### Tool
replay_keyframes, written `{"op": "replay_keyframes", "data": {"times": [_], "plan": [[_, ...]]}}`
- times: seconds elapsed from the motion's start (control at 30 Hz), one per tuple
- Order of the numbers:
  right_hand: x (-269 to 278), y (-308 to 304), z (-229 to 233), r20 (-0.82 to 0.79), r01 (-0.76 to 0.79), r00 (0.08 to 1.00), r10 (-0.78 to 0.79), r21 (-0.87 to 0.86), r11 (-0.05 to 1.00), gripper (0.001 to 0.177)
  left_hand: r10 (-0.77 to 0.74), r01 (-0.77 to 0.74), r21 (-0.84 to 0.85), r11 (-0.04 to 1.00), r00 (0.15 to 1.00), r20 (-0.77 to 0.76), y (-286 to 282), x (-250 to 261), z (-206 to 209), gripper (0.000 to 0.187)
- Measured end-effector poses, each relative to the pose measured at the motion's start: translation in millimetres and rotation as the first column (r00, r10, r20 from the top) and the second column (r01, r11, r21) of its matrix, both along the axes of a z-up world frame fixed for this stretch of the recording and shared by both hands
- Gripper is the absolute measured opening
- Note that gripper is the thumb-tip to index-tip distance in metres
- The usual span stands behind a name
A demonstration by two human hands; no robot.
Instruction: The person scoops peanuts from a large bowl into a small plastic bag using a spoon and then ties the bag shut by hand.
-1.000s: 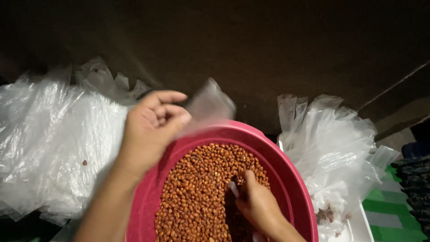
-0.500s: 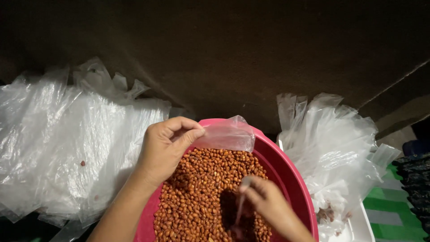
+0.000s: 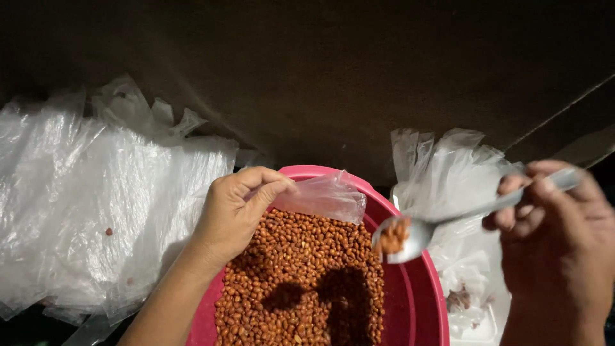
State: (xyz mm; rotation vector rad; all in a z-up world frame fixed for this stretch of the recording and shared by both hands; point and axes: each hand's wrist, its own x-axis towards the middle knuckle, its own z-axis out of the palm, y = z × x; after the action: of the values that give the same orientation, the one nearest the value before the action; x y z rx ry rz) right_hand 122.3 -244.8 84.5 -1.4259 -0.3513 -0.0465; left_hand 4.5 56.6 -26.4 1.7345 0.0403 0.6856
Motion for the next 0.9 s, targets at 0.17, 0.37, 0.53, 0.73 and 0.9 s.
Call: {"op": "replay_keyframes", "data": {"times": [0.17,0.37,0.53,0.73,0.9], "plan": [[6,24,15,0.031,0.109,0.993,-0.11,0.011,0.994,0.008,-0.004,0.004,-0.021,1.0,1.0,0.013,0,-1,5,0.018],[3,39,21,0.098,0.137,0.987,-0.129,-0.075,0.988,0.004,-0.014,0.016,-0.054,0.998,0.999,0.038,2,-3,6,0.018],[-2,56,32,0.162,0.135,0.98,-0.117,-0.104,0.985,0.004,0.006,-0.004,-0.065,0.998,0.999,0.037,3,-1,2,0.017],[-19,82,57,0.32,0.18,0.94,-0.12,-0.163,0.97,0.006,0.012,-0.003,-0.144,0.99,0.998,0.062,-2,-3,9,0.019],[-27,80,63,0.396,0.26,0.911,-0.12,-0.321,0.911,0.02,0.052,0.004,-0.451,0.892,0.992,0.113,-10,-5,13,0.02]]}}
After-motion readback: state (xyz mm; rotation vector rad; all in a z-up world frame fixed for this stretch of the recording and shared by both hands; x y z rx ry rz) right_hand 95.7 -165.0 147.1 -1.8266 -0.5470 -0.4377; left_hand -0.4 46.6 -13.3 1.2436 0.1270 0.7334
